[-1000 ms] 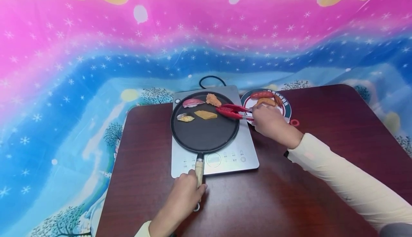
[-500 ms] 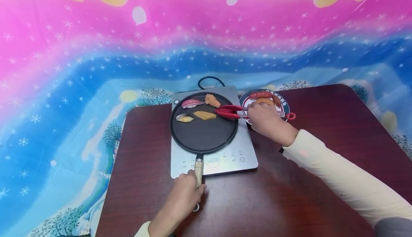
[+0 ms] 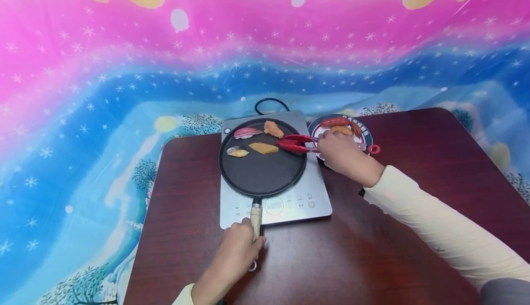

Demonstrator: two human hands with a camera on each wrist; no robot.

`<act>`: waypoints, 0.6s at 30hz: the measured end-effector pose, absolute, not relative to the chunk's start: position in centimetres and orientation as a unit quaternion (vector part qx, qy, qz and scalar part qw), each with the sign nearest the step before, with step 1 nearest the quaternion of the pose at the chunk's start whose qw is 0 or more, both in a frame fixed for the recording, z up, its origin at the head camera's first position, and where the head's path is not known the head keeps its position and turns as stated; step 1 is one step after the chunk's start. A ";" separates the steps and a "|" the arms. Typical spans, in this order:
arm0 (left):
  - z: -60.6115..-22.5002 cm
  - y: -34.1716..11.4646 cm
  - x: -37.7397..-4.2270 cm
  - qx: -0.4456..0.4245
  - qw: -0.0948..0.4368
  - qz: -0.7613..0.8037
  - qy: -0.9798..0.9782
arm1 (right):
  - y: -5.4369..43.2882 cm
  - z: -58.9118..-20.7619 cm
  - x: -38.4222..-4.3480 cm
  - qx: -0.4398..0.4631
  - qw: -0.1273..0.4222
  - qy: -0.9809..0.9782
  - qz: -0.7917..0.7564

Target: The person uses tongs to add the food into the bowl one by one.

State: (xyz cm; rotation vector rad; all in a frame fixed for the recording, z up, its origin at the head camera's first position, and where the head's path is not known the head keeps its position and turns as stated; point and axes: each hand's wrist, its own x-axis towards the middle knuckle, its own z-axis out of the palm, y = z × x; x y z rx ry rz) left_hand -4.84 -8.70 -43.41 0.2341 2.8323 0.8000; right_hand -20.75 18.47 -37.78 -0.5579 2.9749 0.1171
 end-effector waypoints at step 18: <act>-43.5 -8.8 -4.8 0.079 0.093 0.270 0.955 | 19.4 -36.9 -20.5 -0.135 0.104 0.985 -0.011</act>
